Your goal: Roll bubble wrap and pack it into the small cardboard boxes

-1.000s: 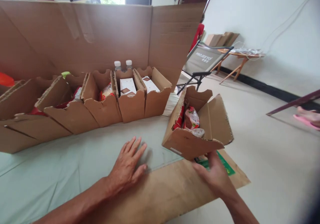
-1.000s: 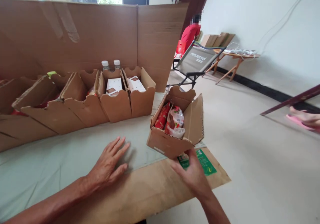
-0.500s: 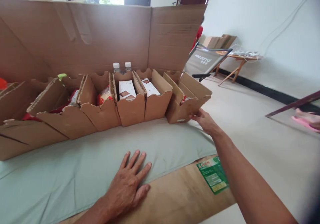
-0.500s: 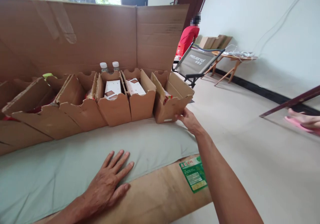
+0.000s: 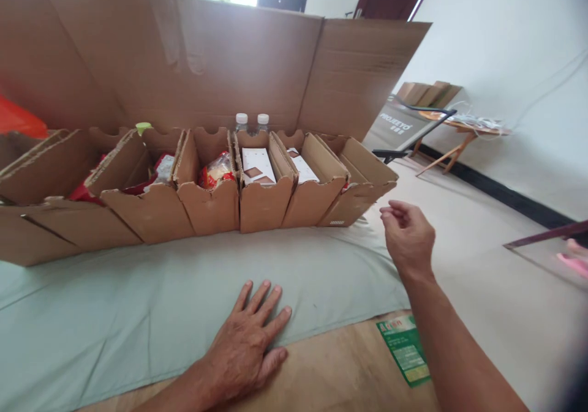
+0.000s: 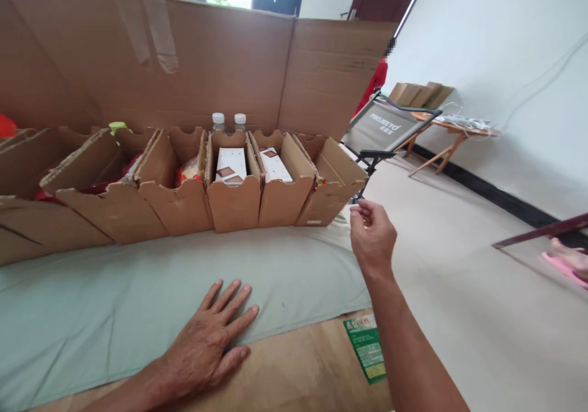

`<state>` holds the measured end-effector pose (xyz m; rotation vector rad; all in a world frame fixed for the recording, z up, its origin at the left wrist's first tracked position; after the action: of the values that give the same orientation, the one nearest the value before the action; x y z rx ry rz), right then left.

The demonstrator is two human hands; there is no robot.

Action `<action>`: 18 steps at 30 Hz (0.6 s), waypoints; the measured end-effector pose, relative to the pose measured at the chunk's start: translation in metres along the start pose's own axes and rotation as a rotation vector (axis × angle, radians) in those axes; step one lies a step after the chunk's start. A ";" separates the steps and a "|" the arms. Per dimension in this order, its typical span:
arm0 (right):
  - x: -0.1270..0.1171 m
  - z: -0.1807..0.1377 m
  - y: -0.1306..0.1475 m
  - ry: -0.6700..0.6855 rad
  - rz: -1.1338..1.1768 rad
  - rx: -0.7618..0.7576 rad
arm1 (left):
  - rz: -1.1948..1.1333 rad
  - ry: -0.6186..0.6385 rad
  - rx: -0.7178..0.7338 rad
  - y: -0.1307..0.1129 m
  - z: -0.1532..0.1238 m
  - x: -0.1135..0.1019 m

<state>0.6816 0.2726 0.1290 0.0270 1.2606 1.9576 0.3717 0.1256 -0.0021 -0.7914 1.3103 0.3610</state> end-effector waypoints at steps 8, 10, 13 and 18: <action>0.113 -0.012 0.124 0.505 -0.539 -0.231 | -0.032 -0.076 -0.024 0.003 -0.001 -0.005; 0.113 -0.010 0.129 0.476 -0.538 -0.241 | -0.037 -0.170 -0.041 0.008 -0.005 -0.008; 0.092 -0.030 0.133 0.451 -0.505 -0.280 | -0.062 -0.398 -0.116 0.022 -0.014 -0.019; 0.014 -0.133 0.166 0.460 -0.361 -0.368 | -0.193 -0.686 -0.211 0.043 -0.029 -0.034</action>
<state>0.5179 0.1481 0.1858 -0.8188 1.0624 1.8954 0.3148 0.1414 0.0150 -0.8598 0.5558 0.5606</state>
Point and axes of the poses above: each hand's wrist, its own z-axis towards the middle knuckle, its own x-axis out of the palm, y = z × x, the point moved 10 cm from there along z, towards the middle knuckle, and after that the axes turned 4 degrees about z, right-handed, at the moved point
